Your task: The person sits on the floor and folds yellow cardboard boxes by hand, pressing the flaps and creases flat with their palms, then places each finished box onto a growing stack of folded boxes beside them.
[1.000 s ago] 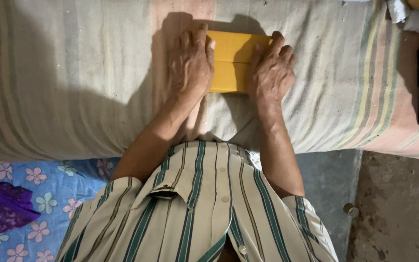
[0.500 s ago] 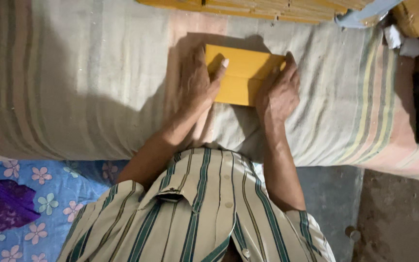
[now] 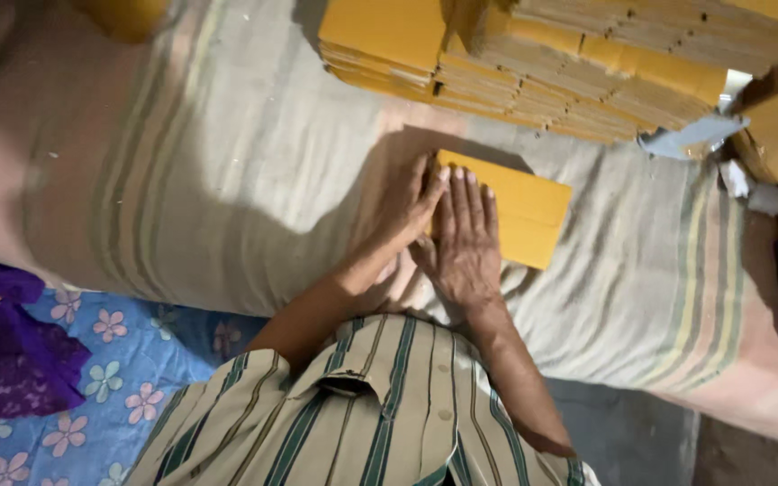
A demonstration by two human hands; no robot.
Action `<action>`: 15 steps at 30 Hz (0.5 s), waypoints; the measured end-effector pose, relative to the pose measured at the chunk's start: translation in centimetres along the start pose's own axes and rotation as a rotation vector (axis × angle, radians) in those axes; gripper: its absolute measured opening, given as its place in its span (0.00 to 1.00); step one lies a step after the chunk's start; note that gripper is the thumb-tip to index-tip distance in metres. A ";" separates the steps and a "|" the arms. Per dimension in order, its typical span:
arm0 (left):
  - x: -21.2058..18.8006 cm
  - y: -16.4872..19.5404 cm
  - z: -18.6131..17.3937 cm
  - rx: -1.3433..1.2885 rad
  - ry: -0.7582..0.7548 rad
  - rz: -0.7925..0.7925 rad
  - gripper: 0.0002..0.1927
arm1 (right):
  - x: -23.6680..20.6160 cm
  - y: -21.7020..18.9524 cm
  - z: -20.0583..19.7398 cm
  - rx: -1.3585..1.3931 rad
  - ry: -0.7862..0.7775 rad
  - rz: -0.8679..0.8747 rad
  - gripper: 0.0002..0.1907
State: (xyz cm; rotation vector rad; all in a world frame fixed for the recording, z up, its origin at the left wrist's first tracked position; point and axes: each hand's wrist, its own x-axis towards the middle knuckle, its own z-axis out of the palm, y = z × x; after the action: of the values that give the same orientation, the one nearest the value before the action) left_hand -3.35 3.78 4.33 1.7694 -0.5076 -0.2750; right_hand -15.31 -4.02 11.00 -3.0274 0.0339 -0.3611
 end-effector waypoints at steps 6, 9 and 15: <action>0.4 -1.2 0.1 -0.160 -0.062 0.093 0.32 | -4.0 4.2 -1.1 0.086 0.137 0.272 0.48; 0.7 -1.5 0.0 -0.016 -0.090 0.074 0.35 | -7.2 6.9 -1.5 0.105 0.227 0.421 0.44; 0.6 -2.7 -1.6 -0.365 -0.157 -0.036 0.43 | -10.6 8.4 -0.6 0.249 0.421 0.347 0.35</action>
State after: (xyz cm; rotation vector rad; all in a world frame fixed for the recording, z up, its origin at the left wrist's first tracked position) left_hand -1.62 5.35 2.14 1.4092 -0.5024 -0.5023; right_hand -25.87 -12.04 8.28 -2.5817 0.4934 -0.8805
